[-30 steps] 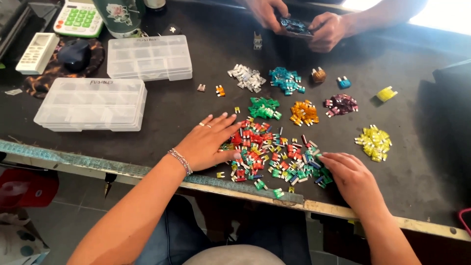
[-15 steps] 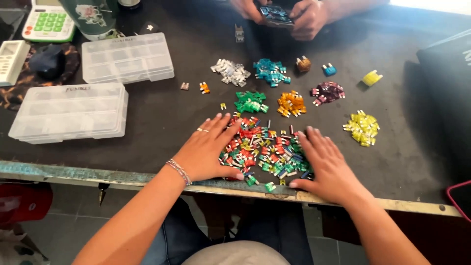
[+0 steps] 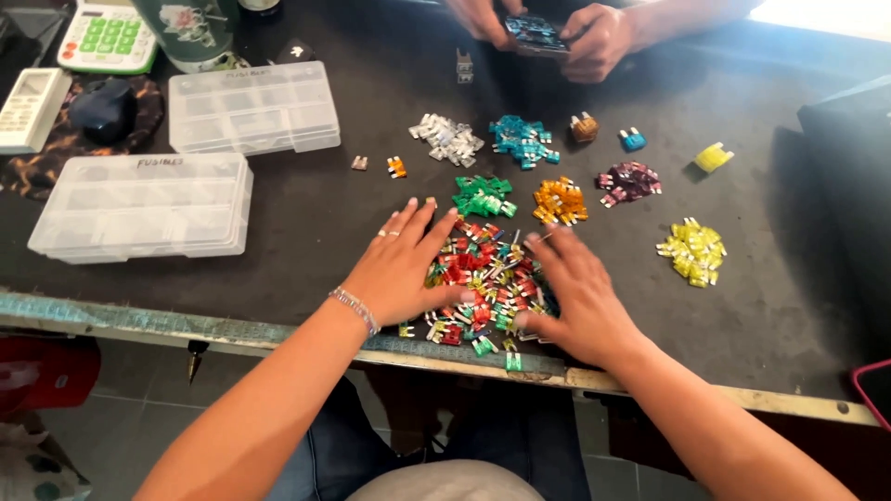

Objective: The person sorts a large pile of multicolored automotive blade fuses on a black table, separating them by color into small piles. A second person is visible across the table using a phone.

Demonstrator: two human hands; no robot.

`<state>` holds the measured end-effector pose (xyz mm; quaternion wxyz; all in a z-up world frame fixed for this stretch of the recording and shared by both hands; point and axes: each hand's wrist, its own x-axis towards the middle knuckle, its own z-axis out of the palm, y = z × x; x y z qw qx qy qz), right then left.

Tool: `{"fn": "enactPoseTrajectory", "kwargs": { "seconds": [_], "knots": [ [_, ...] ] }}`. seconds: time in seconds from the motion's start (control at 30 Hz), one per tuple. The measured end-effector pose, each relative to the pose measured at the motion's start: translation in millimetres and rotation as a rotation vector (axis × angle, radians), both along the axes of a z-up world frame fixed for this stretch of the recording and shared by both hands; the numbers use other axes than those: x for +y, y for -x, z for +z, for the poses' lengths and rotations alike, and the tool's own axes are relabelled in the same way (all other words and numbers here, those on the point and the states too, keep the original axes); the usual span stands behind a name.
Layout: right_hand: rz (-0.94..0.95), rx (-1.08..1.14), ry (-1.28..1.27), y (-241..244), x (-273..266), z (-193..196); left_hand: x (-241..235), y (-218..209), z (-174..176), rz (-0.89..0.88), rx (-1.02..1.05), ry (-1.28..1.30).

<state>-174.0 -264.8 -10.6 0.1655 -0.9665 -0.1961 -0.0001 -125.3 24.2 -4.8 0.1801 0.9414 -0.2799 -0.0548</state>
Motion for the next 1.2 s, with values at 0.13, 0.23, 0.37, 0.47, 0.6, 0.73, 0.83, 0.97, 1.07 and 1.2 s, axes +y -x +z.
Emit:
{"fn": "enactPoseTrajectory", "kwargs": {
  "seconds": [0.13,0.23,0.37,0.47,0.6,0.73,0.83,0.97,1.07,1.2],
  "knots": [
    [-0.029,0.016,0.034,-12,0,-11,-5,-9,-4,-0.004,-0.005,-0.017],
    [0.086,-0.004,0.024,-12,6,-6,-6,-7,-1,-0.05,0.021,-0.026],
    [0.107,0.019,-0.073,-12,4,-12,-1,-2,7,-0.078,-0.001,-0.039],
    [0.113,0.011,-0.137,-20,5,-10,1,-10,19,-0.041,-0.013,-0.016],
    [0.183,-0.059,-0.179,-40,18,-4,-1,-22,28,0.041,0.034,-0.079],
    [0.241,-0.058,-0.161,-45,22,-10,-1,-17,19,-0.026,0.068,-0.116],
    [0.245,-0.07,-0.139,-37,25,-4,1,-3,20,-0.087,0.089,-0.088],
    [0.27,0.021,-0.178,-29,21,6,6,14,26,-0.153,0.132,-0.065],
    [0.259,0.054,-0.133,-17,7,13,18,26,27,-0.162,0.116,-0.057],
    [0.197,0.157,-0.003,12,-12,21,30,35,18,-0.143,0.124,-0.084]
  ]
}}
